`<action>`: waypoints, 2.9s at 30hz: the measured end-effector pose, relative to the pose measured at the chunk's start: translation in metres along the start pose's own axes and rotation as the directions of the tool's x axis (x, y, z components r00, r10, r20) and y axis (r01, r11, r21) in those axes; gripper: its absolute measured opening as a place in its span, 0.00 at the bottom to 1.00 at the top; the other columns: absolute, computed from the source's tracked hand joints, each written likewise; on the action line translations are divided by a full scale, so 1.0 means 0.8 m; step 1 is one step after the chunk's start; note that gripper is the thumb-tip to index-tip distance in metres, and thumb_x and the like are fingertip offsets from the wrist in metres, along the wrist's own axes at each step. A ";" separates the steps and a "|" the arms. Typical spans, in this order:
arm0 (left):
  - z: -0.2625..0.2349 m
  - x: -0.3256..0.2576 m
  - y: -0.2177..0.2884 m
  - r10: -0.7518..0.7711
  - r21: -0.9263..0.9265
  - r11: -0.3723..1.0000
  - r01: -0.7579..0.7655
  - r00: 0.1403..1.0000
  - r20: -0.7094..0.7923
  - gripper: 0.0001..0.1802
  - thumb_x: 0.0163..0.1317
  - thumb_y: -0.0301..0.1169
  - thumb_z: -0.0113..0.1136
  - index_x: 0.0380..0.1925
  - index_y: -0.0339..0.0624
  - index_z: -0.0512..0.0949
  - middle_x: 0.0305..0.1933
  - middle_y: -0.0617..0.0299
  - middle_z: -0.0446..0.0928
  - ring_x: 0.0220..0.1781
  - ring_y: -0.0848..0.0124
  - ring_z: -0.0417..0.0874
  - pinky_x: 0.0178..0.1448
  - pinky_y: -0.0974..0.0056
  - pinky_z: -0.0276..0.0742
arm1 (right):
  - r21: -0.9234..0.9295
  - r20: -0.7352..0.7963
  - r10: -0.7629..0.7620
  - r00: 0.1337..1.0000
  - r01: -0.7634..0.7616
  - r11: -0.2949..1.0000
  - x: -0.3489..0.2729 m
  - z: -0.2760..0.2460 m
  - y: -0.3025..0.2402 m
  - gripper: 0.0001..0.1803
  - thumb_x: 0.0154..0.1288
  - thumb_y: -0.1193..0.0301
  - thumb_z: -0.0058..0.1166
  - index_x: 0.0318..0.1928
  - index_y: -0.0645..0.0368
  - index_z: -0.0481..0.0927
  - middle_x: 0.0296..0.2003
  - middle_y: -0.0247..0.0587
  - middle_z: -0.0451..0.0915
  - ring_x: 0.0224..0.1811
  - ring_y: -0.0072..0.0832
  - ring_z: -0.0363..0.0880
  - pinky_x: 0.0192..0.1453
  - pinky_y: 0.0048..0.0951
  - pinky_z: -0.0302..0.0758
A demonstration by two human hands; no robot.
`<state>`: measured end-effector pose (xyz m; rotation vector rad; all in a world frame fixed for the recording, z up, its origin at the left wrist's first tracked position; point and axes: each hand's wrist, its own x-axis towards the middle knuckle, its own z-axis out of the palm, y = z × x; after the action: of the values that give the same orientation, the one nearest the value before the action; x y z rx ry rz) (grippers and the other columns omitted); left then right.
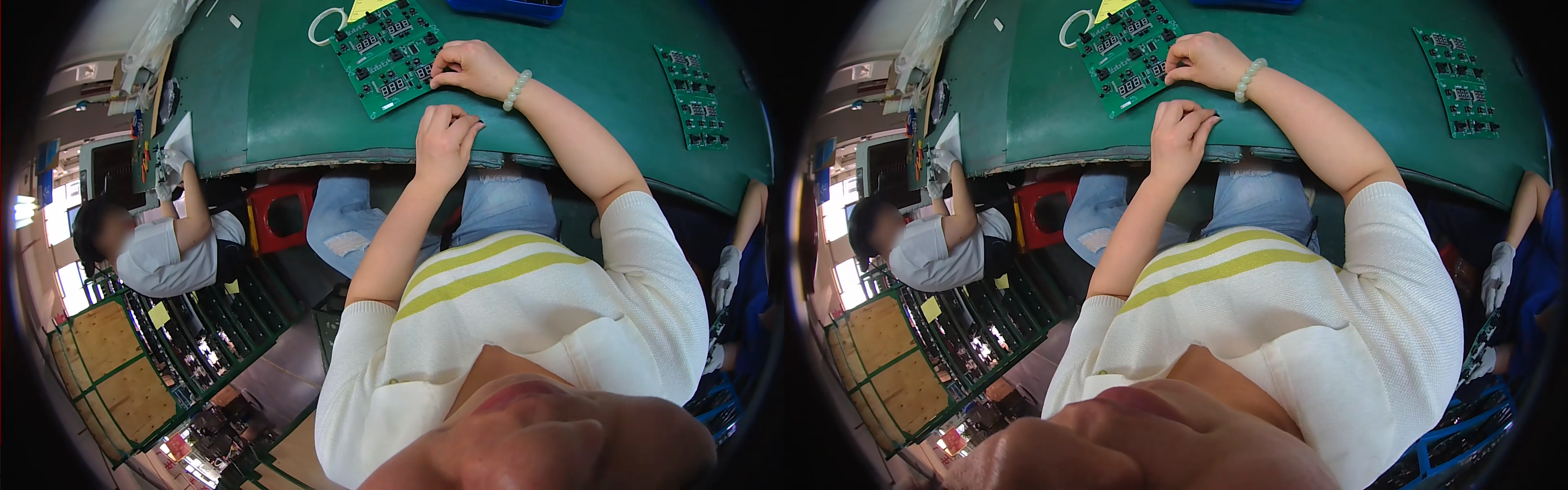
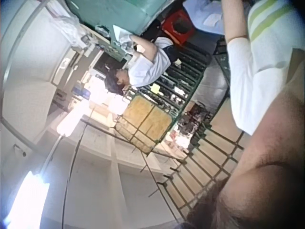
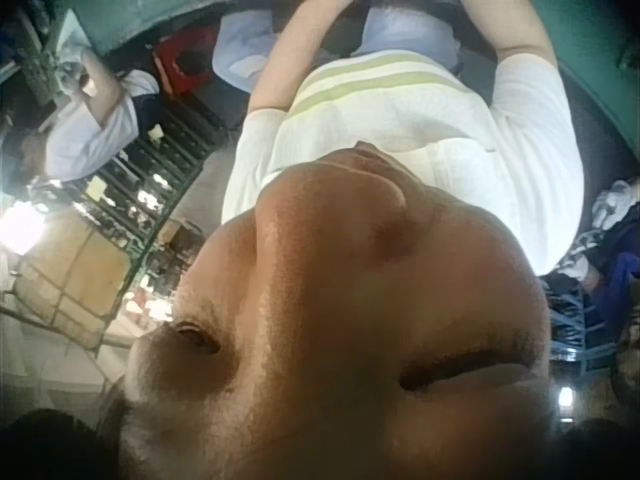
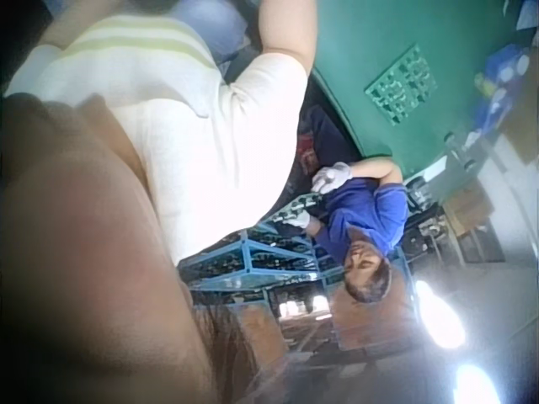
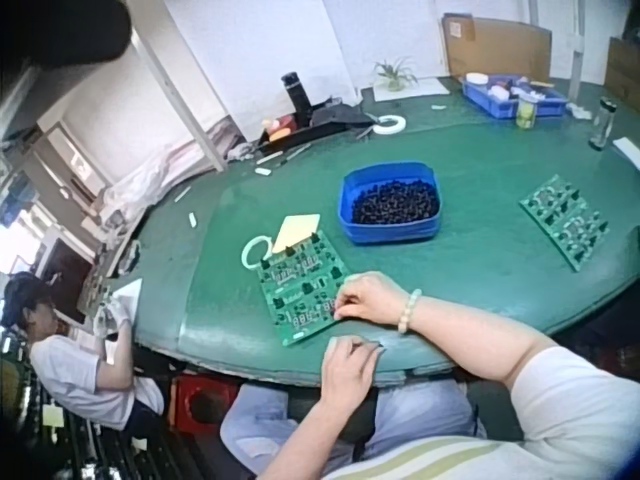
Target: The person assembles electronic circuit boards by hand, inserting small black components into the green PCBs. They pick components from a blue bin and place them into the board, occasionally adjusting the board's position on the green workbench.
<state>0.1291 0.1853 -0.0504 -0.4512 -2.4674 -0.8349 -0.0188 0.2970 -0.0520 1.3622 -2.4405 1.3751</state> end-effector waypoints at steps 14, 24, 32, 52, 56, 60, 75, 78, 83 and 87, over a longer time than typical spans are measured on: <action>-0.013 0.006 -0.028 -0.251 -0.066 0.968 0.242 0.942 -0.223 0.05 0.55 0.21 0.66 0.33 0.38 0.83 0.30 0.61 0.80 0.27 0.74 0.77 0.29 0.69 0.71 | -0.166 0.017 0.101 0.995 -0.097 0.981 -0.004 -0.007 -0.019 0.10 0.54 0.64 0.63 0.30 0.58 0.85 0.30 0.40 0.82 0.33 0.37 0.81 0.39 0.37 0.77; -0.019 0.020 -0.049 -0.197 0.000 0.978 0.209 0.922 -0.333 0.04 0.57 0.21 0.65 0.33 0.36 0.81 0.31 0.60 0.78 0.26 0.74 0.73 0.32 0.68 0.71 | -0.411 -0.048 -0.026 0.998 0.004 0.911 -0.014 0.008 -0.038 0.09 0.57 0.66 0.61 0.27 0.58 0.82 0.27 0.40 0.77 0.31 0.38 0.80 0.35 0.39 0.77; -0.011 0.011 -0.053 -0.227 -0.089 0.974 0.209 0.896 -0.381 0.06 0.61 0.22 0.61 0.37 0.36 0.75 0.44 0.54 0.78 0.31 0.71 0.76 0.35 0.68 0.73 | -0.352 -0.032 -0.179 0.983 0.157 0.923 -0.011 0.002 -0.040 0.06 0.58 0.68 0.58 0.31 0.57 0.82 0.29 0.38 0.77 0.33 0.37 0.81 0.37 0.36 0.79; -0.016 0.013 -0.047 -0.248 -0.073 0.969 0.238 0.902 -0.354 0.06 0.57 0.19 0.62 0.34 0.37 0.77 0.37 0.57 0.79 0.33 0.63 0.77 0.40 0.61 0.73 | 0.178 -0.215 0.045 0.976 -0.007 0.984 0.002 -0.002 -0.026 0.06 0.56 0.71 0.63 0.32 0.60 0.83 0.20 0.30 0.71 0.21 0.18 0.66 0.25 0.23 0.65; -0.015 0.034 -0.044 -0.040 0.107 0.991 0.080 0.940 -0.338 0.06 0.55 0.20 0.63 0.33 0.38 0.79 0.35 0.58 0.79 0.36 0.61 0.76 0.44 0.60 0.72 | 0.973 0.130 0.356 0.925 -0.189 0.134 0.013 -0.044 0.006 0.04 0.67 0.71 0.55 0.37 0.59 0.77 0.21 0.25 0.66 0.20 0.15 0.63 0.21 0.13 0.57; -0.010 0.044 -0.049 0.049 0.259 0.965 0.028 0.957 -0.285 0.06 0.54 0.21 0.64 0.33 0.39 0.79 0.36 0.59 0.79 0.39 0.61 0.75 0.45 0.60 0.72 | 0.984 0.061 0.515 0.855 0.036 -0.177 0.020 -0.053 0.024 0.18 0.71 0.70 0.51 0.24 0.48 0.62 0.18 0.23 0.53 0.15 0.14 0.48 0.16 0.19 0.44; -0.009 0.040 -0.056 0.019 0.277 0.959 0.061 0.961 -0.276 0.06 0.52 0.23 0.67 0.31 0.40 0.80 0.36 0.59 0.75 0.39 0.59 0.74 0.43 0.58 0.71 | 0.850 0.173 0.430 0.886 0.086 -0.519 0.020 -0.063 0.018 0.15 0.69 0.69 0.53 0.25 0.53 0.65 0.20 0.26 0.61 0.21 0.16 0.60 0.15 0.17 0.56; -0.011 0.042 -0.057 0.023 0.296 0.954 0.052 0.969 -0.244 0.05 0.51 0.24 0.67 0.29 0.40 0.81 0.35 0.60 0.75 0.37 0.61 0.74 0.42 0.59 0.70 | 0.878 0.138 0.471 0.871 0.112 -0.465 0.018 -0.062 0.018 0.07 0.69 0.69 0.53 0.33 0.57 0.72 0.25 0.30 0.71 0.26 0.18 0.69 0.15 0.17 0.59; -0.011 0.041 -0.064 0.034 0.298 0.954 0.035 0.974 -0.223 0.06 0.52 0.26 0.66 0.31 0.42 0.81 0.33 0.61 0.72 0.37 0.61 0.73 0.40 0.57 0.67 | 0.886 0.132 0.372 0.919 0.059 -0.461 0.014 -0.059 0.028 0.08 0.69 0.73 0.51 0.42 0.65 0.73 0.32 0.37 0.72 0.28 0.16 0.67 0.21 0.14 0.64; -0.006 0.039 -0.065 0.045 0.270 0.962 0.028 0.965 -0.259 0.06 0.52 0.25 0.65 0.31 0.42 0.80 0.33 0.60 0.72 0.36 0.61 0.73 0.39 0.58 0.67 | 0.896 0.137 0.316 0.939 0.018 -0.443 0.008 -0.050 0.060 0.10 0.67 0.73 0.54 0.44 0.67 0.74 0.34 0.39 0.75 0.29 0.17 0.67 0.20 0.13 0.63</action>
<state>0.0817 0.1478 -0.0544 -0.2342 -2.2825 -0.5027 -0.0706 0.3319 -0.0573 0.3323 -0.4013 3.8092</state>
